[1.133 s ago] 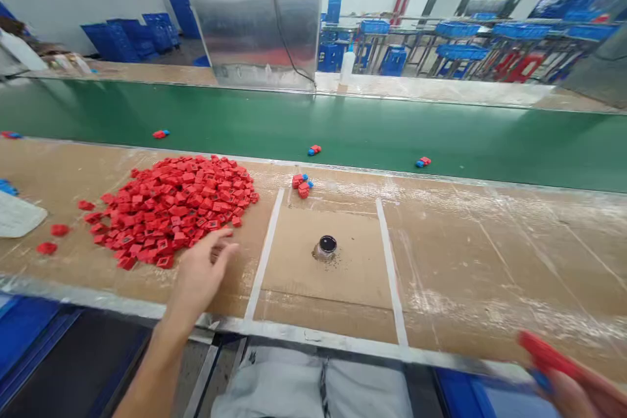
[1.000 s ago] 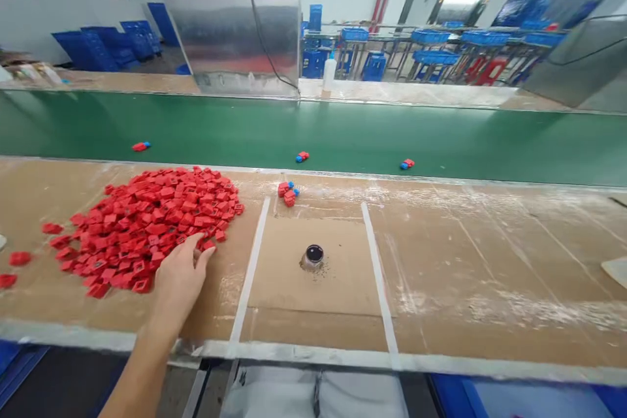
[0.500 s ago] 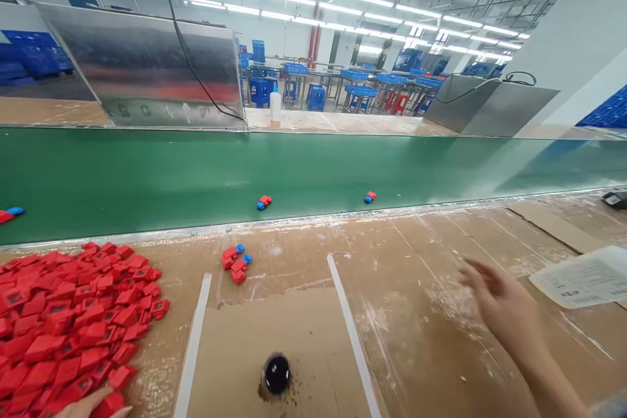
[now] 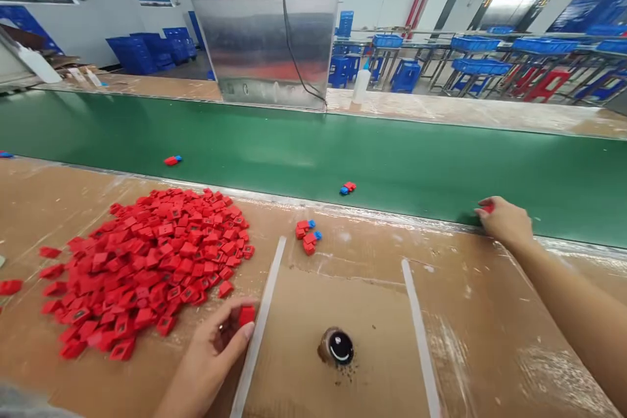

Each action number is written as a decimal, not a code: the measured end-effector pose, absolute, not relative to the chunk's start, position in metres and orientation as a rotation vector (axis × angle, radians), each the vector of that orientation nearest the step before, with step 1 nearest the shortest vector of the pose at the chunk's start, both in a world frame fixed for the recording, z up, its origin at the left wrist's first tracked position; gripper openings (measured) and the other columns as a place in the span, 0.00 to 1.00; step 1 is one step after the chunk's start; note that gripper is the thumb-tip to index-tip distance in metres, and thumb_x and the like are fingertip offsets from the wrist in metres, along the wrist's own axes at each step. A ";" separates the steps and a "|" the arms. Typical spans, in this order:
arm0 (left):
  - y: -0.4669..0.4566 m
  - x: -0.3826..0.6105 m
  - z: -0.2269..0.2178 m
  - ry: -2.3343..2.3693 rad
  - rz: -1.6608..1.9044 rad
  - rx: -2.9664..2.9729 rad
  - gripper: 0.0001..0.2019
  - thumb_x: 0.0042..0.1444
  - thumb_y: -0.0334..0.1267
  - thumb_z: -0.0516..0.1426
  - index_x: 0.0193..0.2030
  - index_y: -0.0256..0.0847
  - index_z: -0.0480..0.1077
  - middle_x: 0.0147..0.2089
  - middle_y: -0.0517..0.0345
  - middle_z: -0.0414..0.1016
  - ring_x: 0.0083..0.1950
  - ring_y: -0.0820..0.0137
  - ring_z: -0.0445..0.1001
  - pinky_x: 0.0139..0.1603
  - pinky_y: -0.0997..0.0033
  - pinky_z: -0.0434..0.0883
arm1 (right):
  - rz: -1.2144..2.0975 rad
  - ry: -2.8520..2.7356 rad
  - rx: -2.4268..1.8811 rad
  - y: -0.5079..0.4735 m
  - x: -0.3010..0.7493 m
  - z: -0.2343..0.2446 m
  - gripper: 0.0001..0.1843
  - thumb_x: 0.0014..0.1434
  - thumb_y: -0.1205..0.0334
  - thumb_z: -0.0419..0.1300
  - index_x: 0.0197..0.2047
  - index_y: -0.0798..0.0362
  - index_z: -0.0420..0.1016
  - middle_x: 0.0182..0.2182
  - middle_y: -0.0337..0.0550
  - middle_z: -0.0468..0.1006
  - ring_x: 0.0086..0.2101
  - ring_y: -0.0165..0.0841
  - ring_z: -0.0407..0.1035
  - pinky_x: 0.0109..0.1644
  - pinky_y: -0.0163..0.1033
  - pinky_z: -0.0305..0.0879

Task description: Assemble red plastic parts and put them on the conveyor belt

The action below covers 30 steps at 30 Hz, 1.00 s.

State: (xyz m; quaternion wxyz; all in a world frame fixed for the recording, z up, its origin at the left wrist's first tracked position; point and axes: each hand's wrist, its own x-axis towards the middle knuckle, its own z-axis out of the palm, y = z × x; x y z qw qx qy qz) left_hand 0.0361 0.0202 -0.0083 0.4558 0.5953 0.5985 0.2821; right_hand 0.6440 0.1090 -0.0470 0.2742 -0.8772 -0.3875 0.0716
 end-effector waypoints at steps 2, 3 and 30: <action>0.014 0.040 -0.010 1.413 0.694 1.461 0.21 0.57 0.51 0.59 0.52 0.42 0.73 0.41 0.56 0.78 0.41 0.64 0.75 0.41 0.72 0.73 | 0.232 -1.022 -2.332 0.094 0.633 -0.042 0.06 0.53 0.63 0.61 0.34 0.49 0.67 0.35 0.58 0.75 0.50 0.61 0.67 0.55 0.65 0.56; 0.010 0.041 -0.013 1.376 0.693 1.453 0.21 0.58 0.51 0.59 0.54 0.42 0.72 0.41 0.56 0.77 0.41 0.64 0.75 0.41 0.71 0.72 | 0.279 -1.022 -2.304 0.083 0.625 -0.039 0.07 0.53 0.61 0.62 0.35 0.48 0.67 0.34 0.56 0.76 0.48 0.59 0.69 0.55 0.63 0.58; 0.008 0.053 -0.015 1.232 0.519 2.043 0.12 0.66 0.43 0.51 0.47 0.39 0.72 0.34 0.55 0.74 0.35 0.64 0.72 0.39 0.66 0.67 | 1.108 -0.920 -1.691 -0.155 0.477 -0.063 0.29 0.58 0.39 0.63 0.56 0.45 0.67 0.55 0.51 0.76 0.56 0.47 0.69 0.66 0.55 0.59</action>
